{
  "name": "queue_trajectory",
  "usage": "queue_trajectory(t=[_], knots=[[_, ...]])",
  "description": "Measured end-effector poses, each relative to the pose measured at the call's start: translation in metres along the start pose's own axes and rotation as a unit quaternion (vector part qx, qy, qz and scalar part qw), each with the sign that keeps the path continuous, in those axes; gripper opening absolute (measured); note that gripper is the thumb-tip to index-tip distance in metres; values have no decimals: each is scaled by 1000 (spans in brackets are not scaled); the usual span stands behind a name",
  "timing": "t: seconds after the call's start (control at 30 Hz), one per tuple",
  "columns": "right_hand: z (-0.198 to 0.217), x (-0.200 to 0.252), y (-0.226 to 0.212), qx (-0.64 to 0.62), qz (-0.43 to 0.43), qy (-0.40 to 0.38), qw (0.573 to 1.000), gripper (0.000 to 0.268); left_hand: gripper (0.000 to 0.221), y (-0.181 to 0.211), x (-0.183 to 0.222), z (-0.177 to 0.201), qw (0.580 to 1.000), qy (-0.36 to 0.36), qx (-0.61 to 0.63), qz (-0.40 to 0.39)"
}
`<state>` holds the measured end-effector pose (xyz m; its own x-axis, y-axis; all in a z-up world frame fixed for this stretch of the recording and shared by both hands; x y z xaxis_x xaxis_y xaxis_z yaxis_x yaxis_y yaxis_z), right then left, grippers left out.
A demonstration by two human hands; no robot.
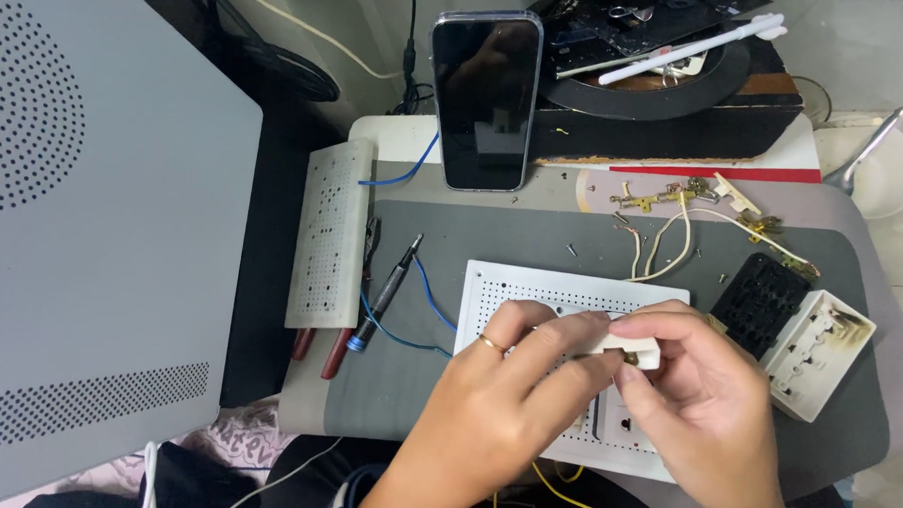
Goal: Wiring and assembling an electrical switch panel by attaching components and using a screwdriver to secure them.
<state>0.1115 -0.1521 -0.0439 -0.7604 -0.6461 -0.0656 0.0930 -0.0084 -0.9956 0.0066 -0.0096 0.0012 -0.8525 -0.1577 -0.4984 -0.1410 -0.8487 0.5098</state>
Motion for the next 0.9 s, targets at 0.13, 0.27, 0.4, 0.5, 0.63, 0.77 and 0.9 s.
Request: queue_trajectory(t=[0.13,0.27,0.4,0.5,0.63,0.77,0.9], knots=[[-1,-2,-5,10,-18,2,1000,24,9,-1,-8,6,995,16,92,23],[1,0,-2,40,-28,-8,999,36,21,-4,-11,12,989,-10,138,54],[3,1,3,17,3,-17,1000,41,18,-6,-8,13,986,-19,158,48],[3,1,6,34,38,-22,998,38,17,-7,-5,13,984,-16,170,49],[7,-3,9,101,68,-30,992,29,18,-9,-5,16,985,-24,164,56],[10,-4,14,138,58,-27,988,28,22,1,-3,28,993,-28,100,49],[9,-5,18,102,38,-27,994,30,25,61,-31,-1,997,-36,37,59]])
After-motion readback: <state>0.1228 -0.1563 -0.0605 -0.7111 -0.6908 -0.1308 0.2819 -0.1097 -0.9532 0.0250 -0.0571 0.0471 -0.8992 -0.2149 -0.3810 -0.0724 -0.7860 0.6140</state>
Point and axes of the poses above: each hand's wrist, its own x-axis away from the middle knuckle, its own z-axis out of the back of the hand, y = z × x, the point moved 1 cm from there along -x, towards the middle knuckle, and after that the axes turned 4 degrees about z, right-handed, at the moved point
